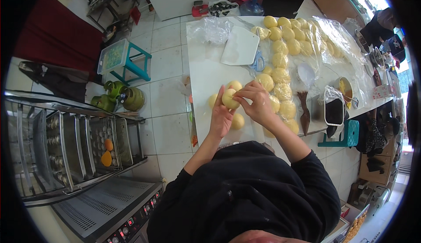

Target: The person squeezes chocolate filling onto portions of dough from a piping bag, then folds and rolls the dough around the filling by hand. They place the shaped dough balls onto a tray and then slide the tray into a rack inside a commercial oven.

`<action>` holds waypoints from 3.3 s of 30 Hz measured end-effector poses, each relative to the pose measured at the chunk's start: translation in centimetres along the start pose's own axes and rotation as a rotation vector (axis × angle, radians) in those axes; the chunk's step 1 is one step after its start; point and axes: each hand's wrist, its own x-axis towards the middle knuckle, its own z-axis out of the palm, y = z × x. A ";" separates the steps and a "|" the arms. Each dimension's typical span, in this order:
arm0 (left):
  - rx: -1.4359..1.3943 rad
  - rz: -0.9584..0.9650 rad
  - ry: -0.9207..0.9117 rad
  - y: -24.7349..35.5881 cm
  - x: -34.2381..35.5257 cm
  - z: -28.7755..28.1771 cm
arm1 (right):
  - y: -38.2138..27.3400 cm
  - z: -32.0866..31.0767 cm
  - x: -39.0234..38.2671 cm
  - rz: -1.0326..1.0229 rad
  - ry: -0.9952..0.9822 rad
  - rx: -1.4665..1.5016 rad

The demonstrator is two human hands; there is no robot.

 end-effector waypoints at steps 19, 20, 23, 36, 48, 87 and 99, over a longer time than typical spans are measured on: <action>-0.137 -0.353 0.112 -1.4 0.6 -2.7 | 2.4 3.3 -1.5 0.466 0.087 0.399; -0.021 -0.299 0.126 -1.1 0.6 -2.6 | 2.7 3.7 -1.8 0.673 0.072 0.695; 0.151 -0.258 0.061 -0.5 1.7 -3.3 | 3.2 2.2 -3.1 0.641 0.195 0.920; 1.900 0.342 -0.342 1.4 12.0 -8.6 | 10.4 -4.6 -26.2 1.332 1.285 0.778; 1.718 0.287 -0.255 0.3 11.5 -9.5 | 9.4 -4.2 -24.8 1.123 1.321 1.108; 1.661 0.108 -0.469 -0.5 7.7 -3.6 | 5.5 3.5 -2.7 0.224 -0.170 -0.265; 1.565 -0.225 -0.257 -1.7 7.9 -4.3 | 5.3 2.2 -3.1 0.160 -0.281 -0.286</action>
